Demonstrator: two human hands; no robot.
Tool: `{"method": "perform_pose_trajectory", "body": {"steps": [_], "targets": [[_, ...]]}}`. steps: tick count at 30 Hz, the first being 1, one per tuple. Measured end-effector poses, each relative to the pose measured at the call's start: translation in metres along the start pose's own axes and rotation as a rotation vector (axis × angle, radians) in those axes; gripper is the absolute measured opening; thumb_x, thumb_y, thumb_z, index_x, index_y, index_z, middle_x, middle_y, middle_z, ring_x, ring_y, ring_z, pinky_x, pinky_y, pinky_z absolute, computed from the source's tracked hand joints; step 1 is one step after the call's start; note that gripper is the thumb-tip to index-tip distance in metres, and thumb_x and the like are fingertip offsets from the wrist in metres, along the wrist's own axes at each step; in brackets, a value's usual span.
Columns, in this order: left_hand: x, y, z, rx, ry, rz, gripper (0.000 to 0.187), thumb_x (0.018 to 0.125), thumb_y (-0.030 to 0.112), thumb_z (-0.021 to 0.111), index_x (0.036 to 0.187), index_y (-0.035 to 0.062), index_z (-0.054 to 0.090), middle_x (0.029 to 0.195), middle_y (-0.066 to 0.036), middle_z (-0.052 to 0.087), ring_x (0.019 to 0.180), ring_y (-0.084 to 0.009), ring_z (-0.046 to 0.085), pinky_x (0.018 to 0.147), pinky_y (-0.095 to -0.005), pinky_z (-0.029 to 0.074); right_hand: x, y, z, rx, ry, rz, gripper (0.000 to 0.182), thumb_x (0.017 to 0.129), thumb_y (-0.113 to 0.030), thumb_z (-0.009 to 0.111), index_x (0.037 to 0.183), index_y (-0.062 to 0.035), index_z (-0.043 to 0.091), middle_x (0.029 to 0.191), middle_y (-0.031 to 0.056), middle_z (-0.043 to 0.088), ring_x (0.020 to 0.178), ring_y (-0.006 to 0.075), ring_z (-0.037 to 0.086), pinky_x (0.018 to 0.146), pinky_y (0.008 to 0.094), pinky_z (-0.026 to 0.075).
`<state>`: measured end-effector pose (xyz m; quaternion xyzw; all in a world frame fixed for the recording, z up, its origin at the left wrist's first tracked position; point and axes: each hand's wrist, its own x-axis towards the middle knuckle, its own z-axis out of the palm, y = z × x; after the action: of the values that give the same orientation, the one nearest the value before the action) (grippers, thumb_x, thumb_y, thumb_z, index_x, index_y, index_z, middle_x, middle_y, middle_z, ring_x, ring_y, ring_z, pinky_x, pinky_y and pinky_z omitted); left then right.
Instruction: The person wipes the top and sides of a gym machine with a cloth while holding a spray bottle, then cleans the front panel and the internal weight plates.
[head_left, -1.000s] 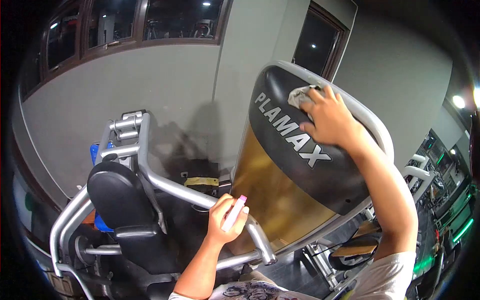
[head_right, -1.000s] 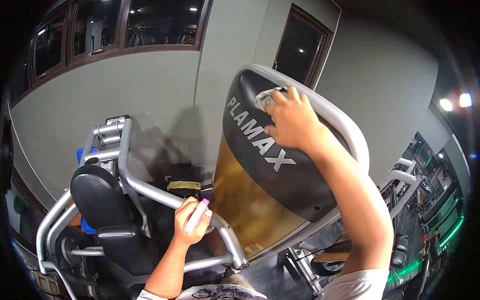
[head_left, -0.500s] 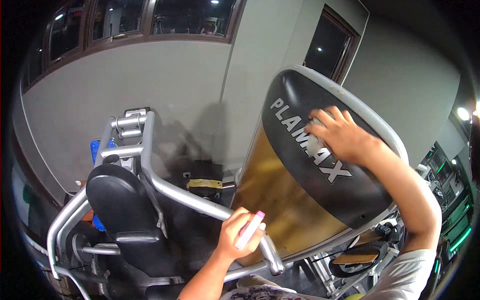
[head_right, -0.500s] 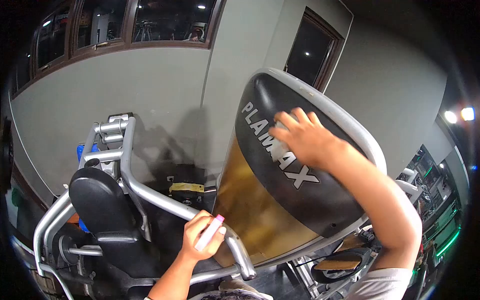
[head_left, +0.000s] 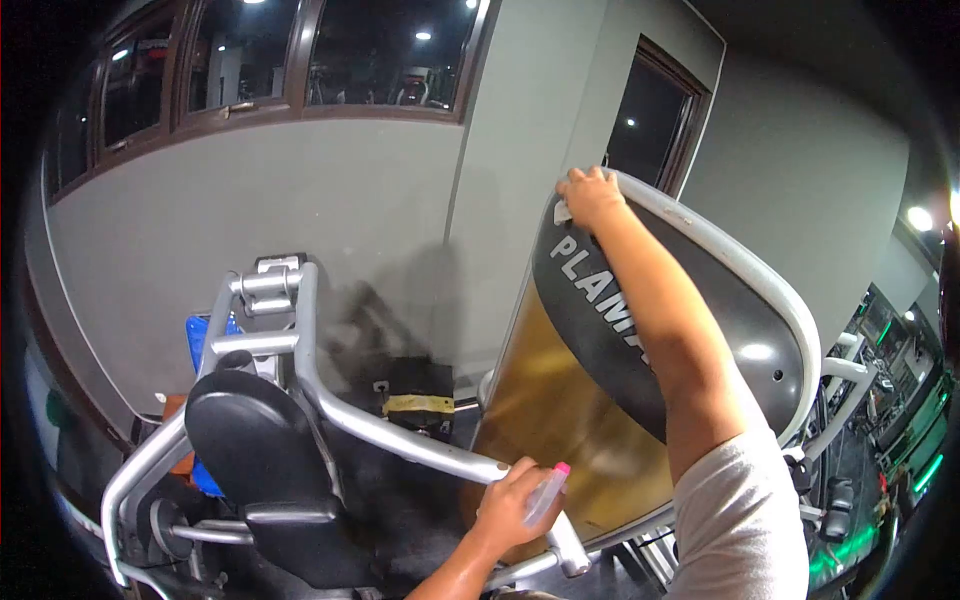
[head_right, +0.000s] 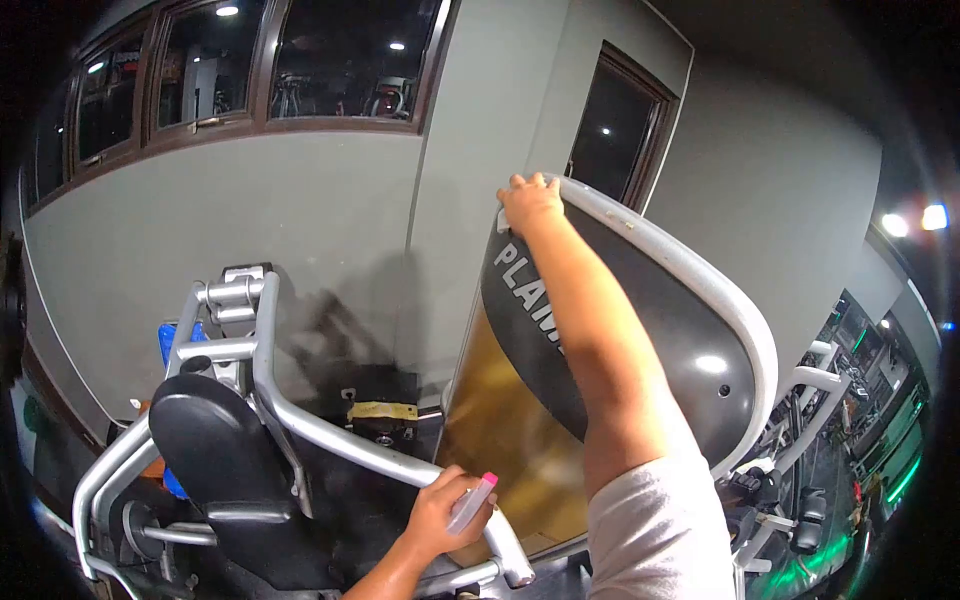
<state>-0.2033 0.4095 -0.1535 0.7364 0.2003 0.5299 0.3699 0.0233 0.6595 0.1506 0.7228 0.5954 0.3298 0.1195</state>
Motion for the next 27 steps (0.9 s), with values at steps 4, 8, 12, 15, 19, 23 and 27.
{"method": "perform_pose_trajectory", "body": {"steps": [4, 8, 12, 15, 19, 23, 27], "targets": [[0.006, -0.001, 0.002, 0.005, 0.071, 0.082, 0.023, 0.078, 0.005, 0.082, 0.099, 0.0030, 0.072, 0.083, -0.013, 0.065, 0.064, -0.0286, 0.066, 0.059, -0.0358, 0.053, -0.016, 0.005, -0.007, 0.026, -0.058, -0.115, 0.057, 0.083, -0.020, 0.069, 0.140, -0.0190, 0.063, 0.143, 0.0118, 0.056, 0.135, 0.0386, 0.051, 0.108, 0.0490, 0.049], [0.005, -0.015, 0.007, -0.017, 0.047, 0.169, 0.026, 0.076, 0.003, 0.081, 0.100, 0.0038, 0.072, 0.083, -0.013, 0.066, 0.066, -0.0299, 0.065, 0.059, -0.0374, 0.054, -0.075, 0.022, -0.044, 0.070, -0.171, -0.229, 0.067, 0.079, -0.019, 0.068, 0.145, -0.0187, 0.059, 0.149, 0.0141, 0.051, 0.139, 0.0408, 0.047, 0.113, 0.0509, 0.044], [0.005, -0.001, 0.003, -0.065, 0.019, 0.092, 0.019, 0.074, 0.002, 0.076, 0.092, 0.0037, 0.072, 0.082, -0.012, 0.065, 0.068, -0.0295, 0.064, 0.060, -0.0386, 0.054, -0.171, 0.038, -0.064, 0.003, -0.136, -0.290, 0.062, 0.083, -0.012, 0.066, 0.144, -0.0136, 0.058, 0.142, 0.0169, 0.053, 0.134, 0.0396, 0.049, 0.113, 0.0499, 0.043], [0.008, 0.008, -0.001, -0.103, 0.039, 0.116, 0.016, 0.074, 0.002, 0.074, 0.089, 0.0032, 0.072, 0.080, -0.011, 0.064, 0.068, -0.0288, 0.064, 0.059, -0.0380, 0.053, -0.243, 0.049, -0.088, -0.068, -0.139, -0.345, 0.055, 0.085, -0.007, 0.067, 0.140, -0.0111, 0.060, 0.133, 0.0162, 0.057, 0.126, 0.0371, 0.056, 0.106, 0.0462, 0.050], [0.007, 0.013, -0.003, -0.075, 0.042, 0.146, 0.019, 0.073, 0.001, 0.075, 0.092, 0.0028, 0.073, 0.079, -0.010, 0.065, 0.068, -0.0269, 0.064, 0.060, -0.0364, 0.053, -0.280, 0.054, -0.109, -0.061, -0.136, -0.322, 0.046, 0.083, -0.009, 0.072, 0.128, -0.0091, 0.066, 0.120, 0.0136, 0.064, 0.112, 0.0345, 0.065, 0.096, 0.0432, 0.056], [0.003, 0.017, 0.001, -0.136, 0.008, 0.109, 0.020, 0.074, 0.002, 0.076, 0.094, 0.0021, 0.073, 0.081, -0.010, 0.065, 0.070, -0.0260, 0.065, 0.061, -0.0359, 0.054, -0.248, 0.062, -0.103, 0.004, -0.133, -0.377, 0.039, 0.079, -0.015, 0.079, 0.117, -0.0084, 0.071, 0.116, 0.0129, 0.066, 0.110, 0.0346, 0.066, 0.094, 0.0449, 0.057], [-0.001, 0.024, -0.001, -0.168, -0.027, 0.037, 0.020, 0.076, 0.004, 0.077, 0.095, 0.0030, 0.073, 0.085, -0.010, 0.066, 0.070, -0.0266, 0.066, 0.063, -0.0360, 0.056, -0.193, 0.064, -0.078, 0.102, -0.067, -0.332, 0.038, 0.083, -0.023, 0.081, 0.117, -0.0088, 0.070, 0.118, 0.0136, 0.069, 0.114, 0.0363, 0.065, 0.094, 0.0463, 0.057]]}}
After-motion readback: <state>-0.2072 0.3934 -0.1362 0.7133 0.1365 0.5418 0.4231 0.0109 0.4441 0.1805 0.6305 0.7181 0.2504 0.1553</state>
